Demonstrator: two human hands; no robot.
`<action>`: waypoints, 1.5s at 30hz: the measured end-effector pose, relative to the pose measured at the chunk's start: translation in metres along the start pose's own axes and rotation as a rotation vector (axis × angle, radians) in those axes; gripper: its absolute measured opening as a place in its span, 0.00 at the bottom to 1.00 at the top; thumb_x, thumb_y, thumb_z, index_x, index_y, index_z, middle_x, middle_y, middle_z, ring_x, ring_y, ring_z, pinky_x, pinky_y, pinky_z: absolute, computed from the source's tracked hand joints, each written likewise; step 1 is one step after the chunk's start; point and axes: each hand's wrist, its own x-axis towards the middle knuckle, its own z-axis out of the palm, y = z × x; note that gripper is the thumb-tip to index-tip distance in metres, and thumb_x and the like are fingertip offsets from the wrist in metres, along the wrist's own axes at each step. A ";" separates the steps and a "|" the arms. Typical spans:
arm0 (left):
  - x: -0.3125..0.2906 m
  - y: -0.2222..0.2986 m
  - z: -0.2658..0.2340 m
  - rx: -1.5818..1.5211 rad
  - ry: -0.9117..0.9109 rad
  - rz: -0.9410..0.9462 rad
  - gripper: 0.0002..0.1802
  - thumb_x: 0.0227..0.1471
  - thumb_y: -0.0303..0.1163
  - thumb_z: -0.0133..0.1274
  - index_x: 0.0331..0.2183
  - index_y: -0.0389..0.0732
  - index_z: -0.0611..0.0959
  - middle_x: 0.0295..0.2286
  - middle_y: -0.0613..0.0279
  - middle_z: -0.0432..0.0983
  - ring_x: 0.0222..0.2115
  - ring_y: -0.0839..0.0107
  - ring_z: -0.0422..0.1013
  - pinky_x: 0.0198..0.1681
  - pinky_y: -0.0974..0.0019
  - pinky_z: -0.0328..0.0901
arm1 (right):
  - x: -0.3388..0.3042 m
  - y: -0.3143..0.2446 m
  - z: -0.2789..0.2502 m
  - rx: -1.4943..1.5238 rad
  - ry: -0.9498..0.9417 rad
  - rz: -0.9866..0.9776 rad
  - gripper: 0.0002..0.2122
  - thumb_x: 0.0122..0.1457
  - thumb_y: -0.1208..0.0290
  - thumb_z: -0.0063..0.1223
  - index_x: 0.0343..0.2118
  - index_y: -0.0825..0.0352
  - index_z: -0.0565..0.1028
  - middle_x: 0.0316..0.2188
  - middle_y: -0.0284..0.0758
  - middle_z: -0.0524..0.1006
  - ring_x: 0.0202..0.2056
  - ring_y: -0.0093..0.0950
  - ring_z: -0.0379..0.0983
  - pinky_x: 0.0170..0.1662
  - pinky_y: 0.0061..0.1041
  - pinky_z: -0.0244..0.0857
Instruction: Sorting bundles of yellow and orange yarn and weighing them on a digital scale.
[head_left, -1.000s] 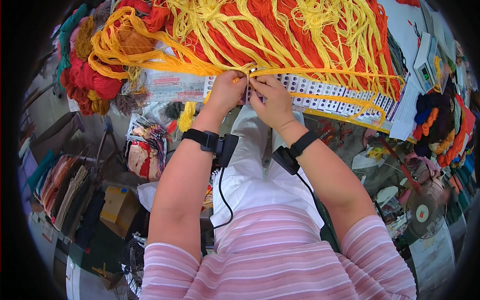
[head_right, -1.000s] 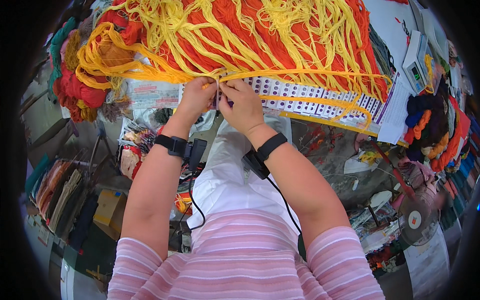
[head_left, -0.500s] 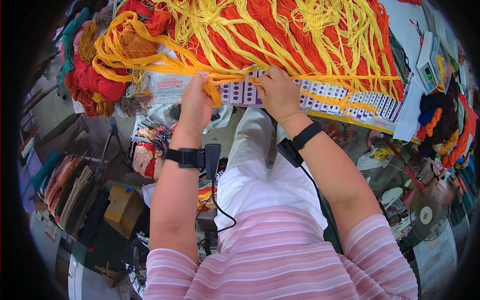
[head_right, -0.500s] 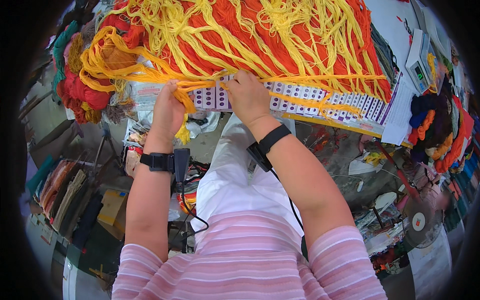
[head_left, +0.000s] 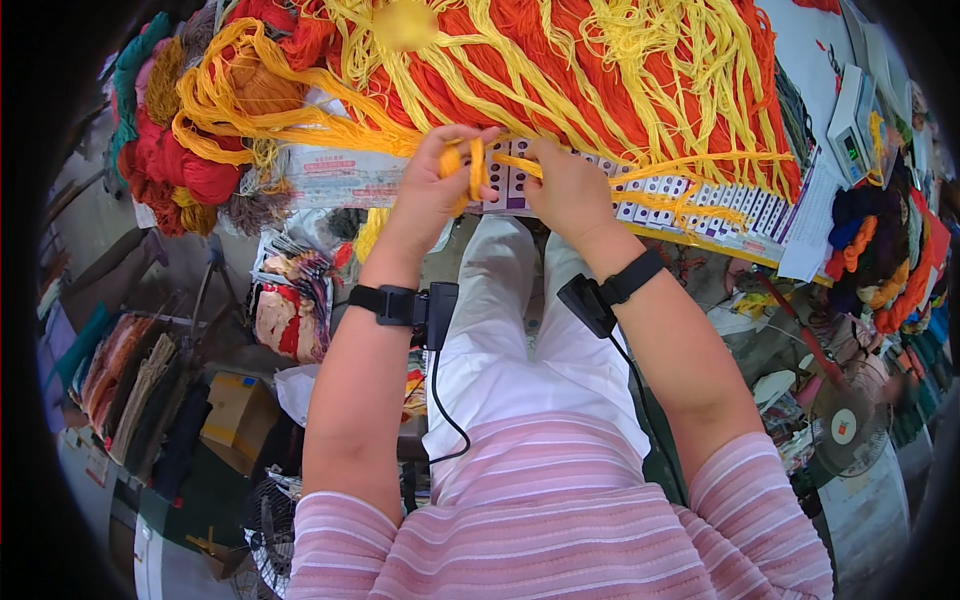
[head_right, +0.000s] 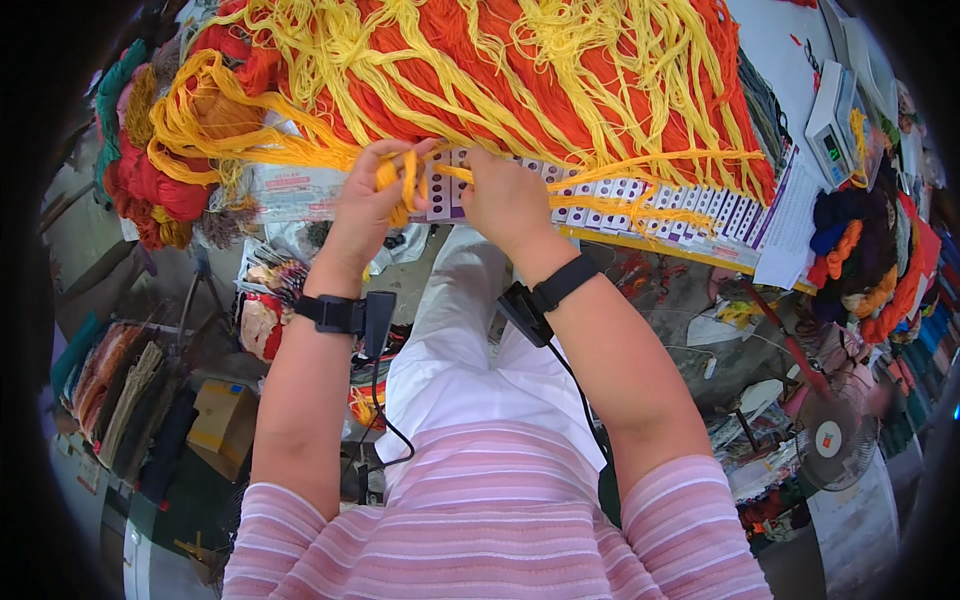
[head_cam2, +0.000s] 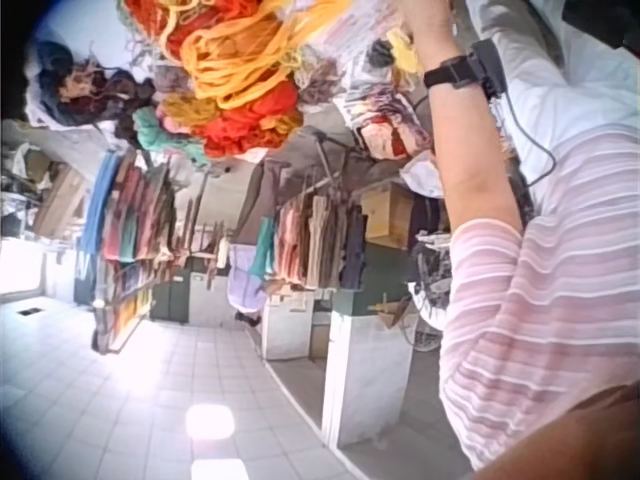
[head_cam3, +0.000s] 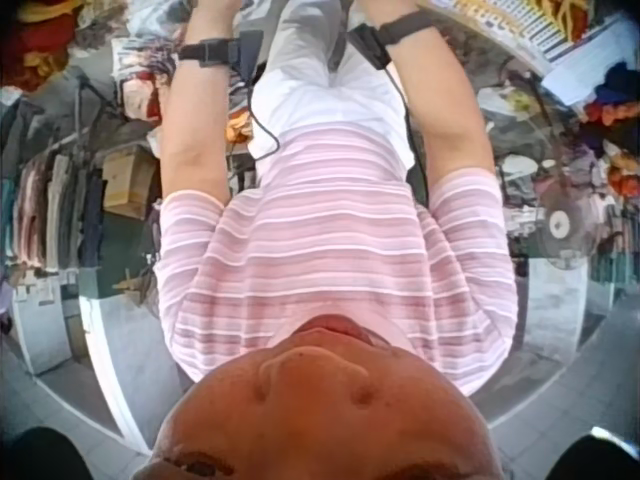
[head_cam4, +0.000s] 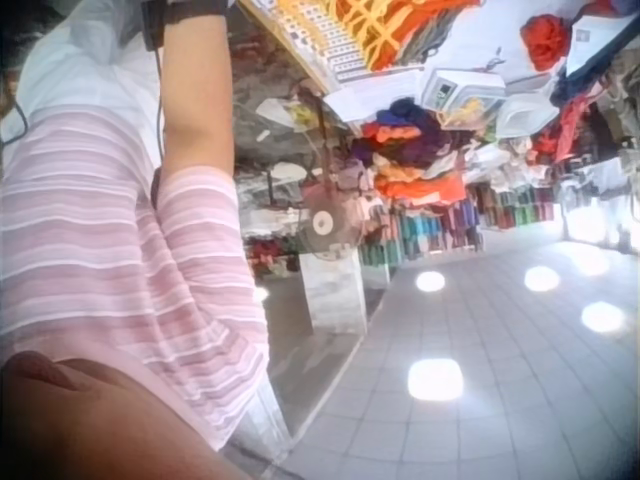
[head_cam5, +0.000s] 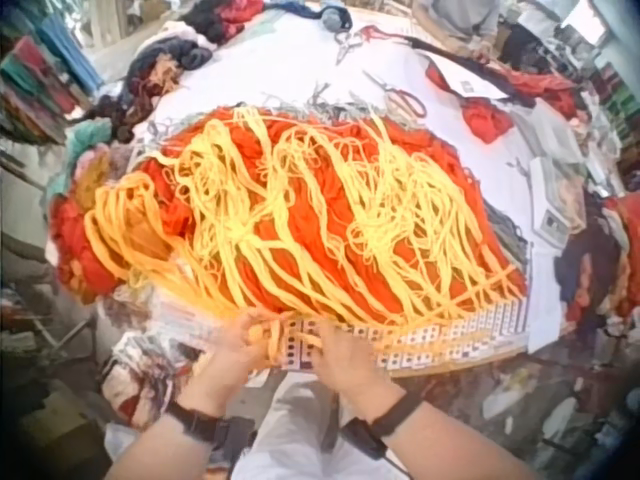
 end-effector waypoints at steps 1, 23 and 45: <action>0.002 -0.002 0.006 -0.003 0.002 0.000 0.23 0.48 0.17 0.41 0.48 0.44 0.66 0.45 0.52 0.68 0.34 0.69 0.72 0.33 0.72 0.69 | 0.001 -0.001 -0.002 -0.002 -0.003 -0.001 0.10 0.43 0.72 0.51 0.31 0.64 0.69 0.23 0.39 0.75 0.25 0.39 0.73 0.27 0.36 0.67; -0.061 0.037 -0.050 -0.256 0.318 0.121 0.24 0.50 0.28 0.49 0.50 0.38 0.66 0.18 0.76 0.57 0.16 0.87 0.52 0.18 0.81 0.50 | 0.018 0.013 0.027 0.503 0.074 -0.013 0.06 0.40 0.77 0.56 0.23 0.67 0.71 0.24 0.38 0.73 0.26 0.35 0.70 0.30 0.27 0.64; -0.041 0.174 -0.128 -0.368 0.580 0.369 0.09 0.55 0.30 0.43 0.38 0.38 0.72 0.16 0.73 0.53 0.15 0.84 0.50 0.17 0.81 0.49 | 0.018 0.005 0.027 0.330 0.077 -0.086 0.13 0.42 0.67 0.51 0.33 0.60 0.67 0.26 0.31 0.74 0.29 0.32 0.72 0.32 0.30 0.65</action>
